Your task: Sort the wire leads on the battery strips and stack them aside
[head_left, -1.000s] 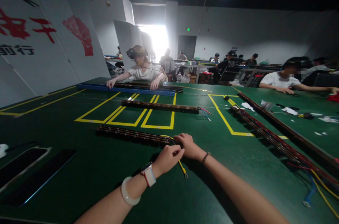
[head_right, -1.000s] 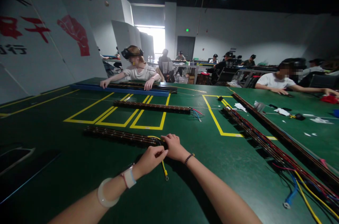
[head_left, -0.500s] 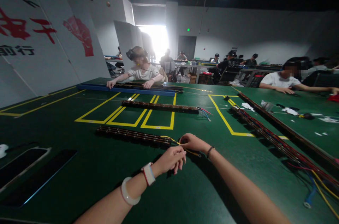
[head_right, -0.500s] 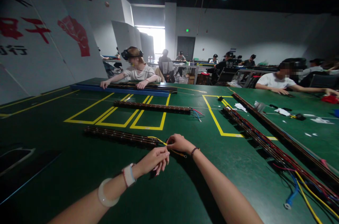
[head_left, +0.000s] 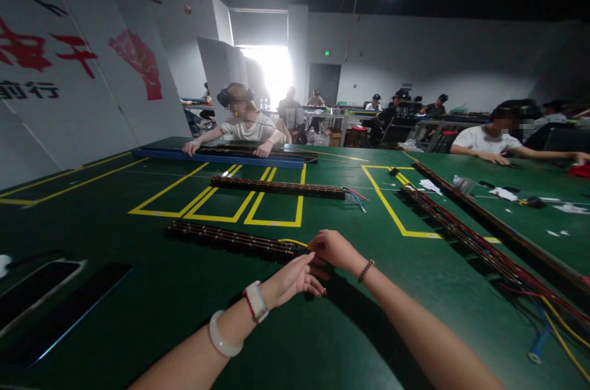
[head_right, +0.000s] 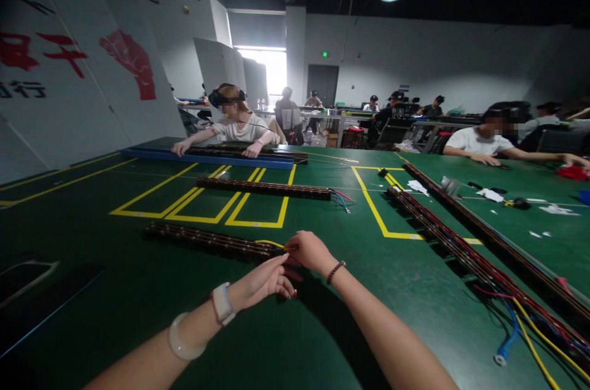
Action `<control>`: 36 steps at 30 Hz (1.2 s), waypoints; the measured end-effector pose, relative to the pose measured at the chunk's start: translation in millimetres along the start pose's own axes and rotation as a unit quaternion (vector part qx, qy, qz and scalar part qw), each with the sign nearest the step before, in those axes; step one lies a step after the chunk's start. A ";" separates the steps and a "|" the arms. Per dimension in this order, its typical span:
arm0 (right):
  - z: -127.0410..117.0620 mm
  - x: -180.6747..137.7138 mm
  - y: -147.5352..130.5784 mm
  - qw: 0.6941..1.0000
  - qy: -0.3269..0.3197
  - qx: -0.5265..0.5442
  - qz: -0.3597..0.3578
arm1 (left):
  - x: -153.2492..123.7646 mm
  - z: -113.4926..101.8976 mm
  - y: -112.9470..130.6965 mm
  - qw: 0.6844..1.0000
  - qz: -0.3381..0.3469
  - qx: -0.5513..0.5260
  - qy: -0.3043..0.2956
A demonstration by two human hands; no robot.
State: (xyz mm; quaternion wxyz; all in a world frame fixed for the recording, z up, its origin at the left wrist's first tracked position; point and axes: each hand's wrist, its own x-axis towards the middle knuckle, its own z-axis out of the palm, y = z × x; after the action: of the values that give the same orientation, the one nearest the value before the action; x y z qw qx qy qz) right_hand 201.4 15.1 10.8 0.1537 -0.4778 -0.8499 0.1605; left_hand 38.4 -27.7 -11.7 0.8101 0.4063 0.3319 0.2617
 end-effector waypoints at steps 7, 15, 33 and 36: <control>-1.6 -9.6 -34.5 0.963 -0.019 -0.256 -0.086 | 9.2 -7.7 -6.9 0.992 0.036 -0.102 0.063; -1.2 -18.0 -46.4 0.954 -0.032 -0.279 -0.103 | 13.0 -6.7 -7.7 0.984 0.018 -0.125 0.129; -15.7 -24.7 -41.5 0.966 -0.049 -0.243 -0.076 | 12.0 -10.9 -6.2 0.992 -0.007 -0.096 0.077; -22.8 -20.2 -34.4 0.960 -0.004 -0.271 -0.073 | 10.9 -11.6 -6.0 0.995 -0.001 -0.084 0.059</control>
State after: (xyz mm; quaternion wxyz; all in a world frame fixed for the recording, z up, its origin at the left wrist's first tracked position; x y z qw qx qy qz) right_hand 194.6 -16.4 43.6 0.0263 -0.4375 -0.8947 -0.0855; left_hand 37.6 -17.7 -25.5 0.8207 0.3204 0.3563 0.3113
